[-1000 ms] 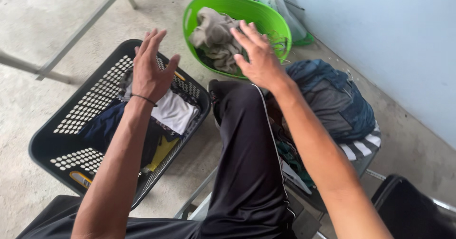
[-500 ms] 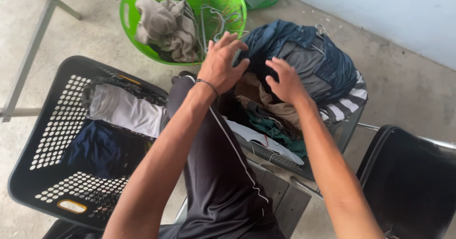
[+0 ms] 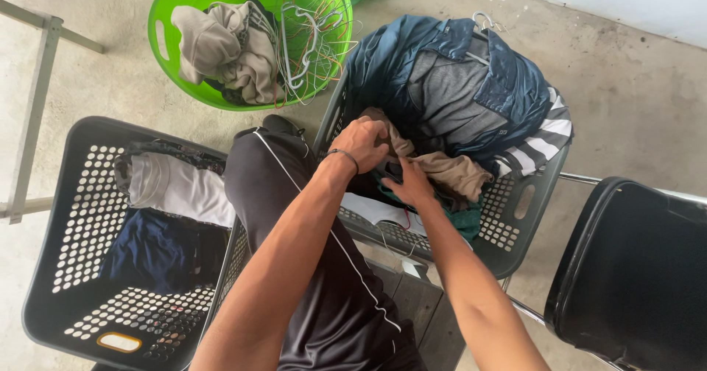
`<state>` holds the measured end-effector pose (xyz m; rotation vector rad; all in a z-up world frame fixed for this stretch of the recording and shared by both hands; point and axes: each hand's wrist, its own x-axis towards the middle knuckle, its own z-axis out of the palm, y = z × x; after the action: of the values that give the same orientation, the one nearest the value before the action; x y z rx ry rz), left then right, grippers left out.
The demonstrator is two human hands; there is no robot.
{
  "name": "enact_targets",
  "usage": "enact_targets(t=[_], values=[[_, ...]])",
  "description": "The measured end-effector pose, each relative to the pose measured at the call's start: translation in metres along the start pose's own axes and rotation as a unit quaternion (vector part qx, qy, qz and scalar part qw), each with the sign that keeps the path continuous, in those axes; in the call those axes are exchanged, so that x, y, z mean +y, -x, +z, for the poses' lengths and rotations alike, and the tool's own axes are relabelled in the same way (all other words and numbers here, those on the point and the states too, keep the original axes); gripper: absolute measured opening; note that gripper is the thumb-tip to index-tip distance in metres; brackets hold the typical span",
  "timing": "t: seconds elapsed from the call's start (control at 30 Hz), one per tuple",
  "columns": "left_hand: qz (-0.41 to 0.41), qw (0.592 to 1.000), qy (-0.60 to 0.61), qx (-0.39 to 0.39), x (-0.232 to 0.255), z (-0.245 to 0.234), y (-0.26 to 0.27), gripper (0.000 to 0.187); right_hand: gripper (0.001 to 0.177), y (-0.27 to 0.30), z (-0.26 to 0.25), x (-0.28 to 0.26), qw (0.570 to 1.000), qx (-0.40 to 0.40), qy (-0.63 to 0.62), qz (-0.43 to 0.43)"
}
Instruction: The person folds a patterned shirt, a white t-shirt, beige pants, and a green garment by hand, transferring the items between a black plastic basket and a grey crate while sitting.
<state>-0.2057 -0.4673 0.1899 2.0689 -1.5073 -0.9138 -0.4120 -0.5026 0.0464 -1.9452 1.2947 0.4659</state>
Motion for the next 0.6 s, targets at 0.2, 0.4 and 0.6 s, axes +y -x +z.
enact_targets(t=[0.2, 0.4, 0.6], values=[[-0.075, 0.994, -0.014, -0.078, -0.025, 0.0, -0.001, 0.028, 0.045, -0.003, 0.028, -0.028, 0.993, -0.014, 0.04, 0.112], [-0.108, 0.984, -0.048, -0.135, -0.027, 0.006, 0.003, 0.026, 0.031, 0.016, -0.004, -0.036, 0.996, 0.08, -0.014, 0.035], [0.091, 0.991, -0.089, -0.034, -0.006, 0.012, 0.011, 0.067, 0.027, 0.095, -0.091, -0.077, 0.987, 0.138, 0.021, -0.078]])
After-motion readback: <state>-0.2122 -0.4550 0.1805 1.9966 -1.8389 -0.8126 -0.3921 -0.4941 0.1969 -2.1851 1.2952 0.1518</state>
